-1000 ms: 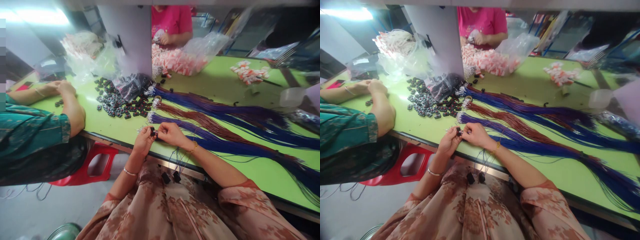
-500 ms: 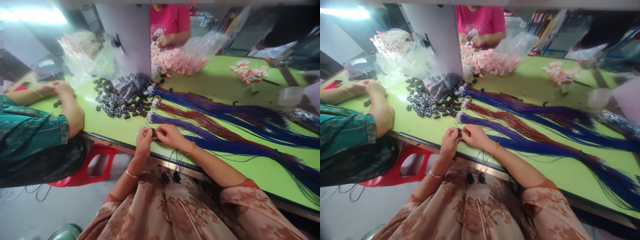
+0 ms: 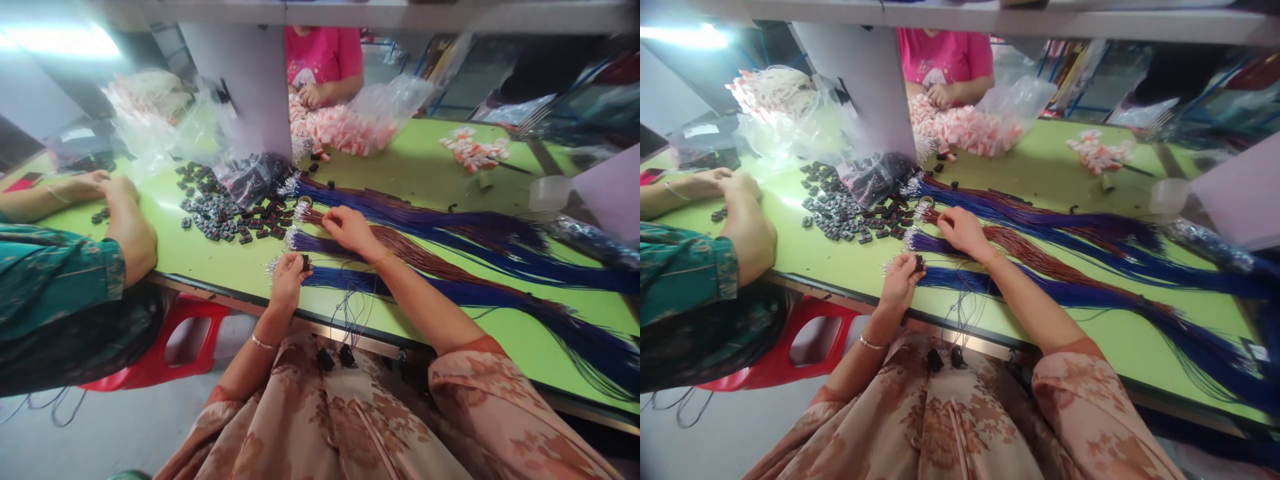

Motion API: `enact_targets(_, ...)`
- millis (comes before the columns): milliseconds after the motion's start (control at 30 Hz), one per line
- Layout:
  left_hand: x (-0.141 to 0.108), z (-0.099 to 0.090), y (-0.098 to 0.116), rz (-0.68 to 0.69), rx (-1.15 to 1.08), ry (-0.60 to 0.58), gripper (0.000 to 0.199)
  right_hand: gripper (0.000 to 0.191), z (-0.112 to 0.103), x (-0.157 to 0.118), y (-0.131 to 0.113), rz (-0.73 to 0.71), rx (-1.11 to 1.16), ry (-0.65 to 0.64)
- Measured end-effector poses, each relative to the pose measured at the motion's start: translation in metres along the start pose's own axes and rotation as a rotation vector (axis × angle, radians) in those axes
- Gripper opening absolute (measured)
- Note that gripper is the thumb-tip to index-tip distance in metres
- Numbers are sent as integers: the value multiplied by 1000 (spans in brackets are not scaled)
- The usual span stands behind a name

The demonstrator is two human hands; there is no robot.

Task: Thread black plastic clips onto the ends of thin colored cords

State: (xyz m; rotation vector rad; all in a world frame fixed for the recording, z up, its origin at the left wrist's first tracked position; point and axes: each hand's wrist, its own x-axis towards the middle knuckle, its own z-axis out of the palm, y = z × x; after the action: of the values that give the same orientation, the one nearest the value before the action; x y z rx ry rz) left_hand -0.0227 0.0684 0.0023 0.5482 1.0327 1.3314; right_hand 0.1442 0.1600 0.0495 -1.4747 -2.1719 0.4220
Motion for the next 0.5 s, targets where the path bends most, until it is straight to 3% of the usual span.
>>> enact_targets(100, 3, -3, -1, -13, 3, -17, 41, 21, 3, 25, 23, 179, -255, -33)
enact_targets(167, 3, -5, -2, -15, 7, -26, 42, 21, 8, 32, 32, 219, -307, -91)
enact_targets(500, 2, -6, -2, -28, 3, -32, 47, 24, 5, 31, 43, 76, -406, -187)
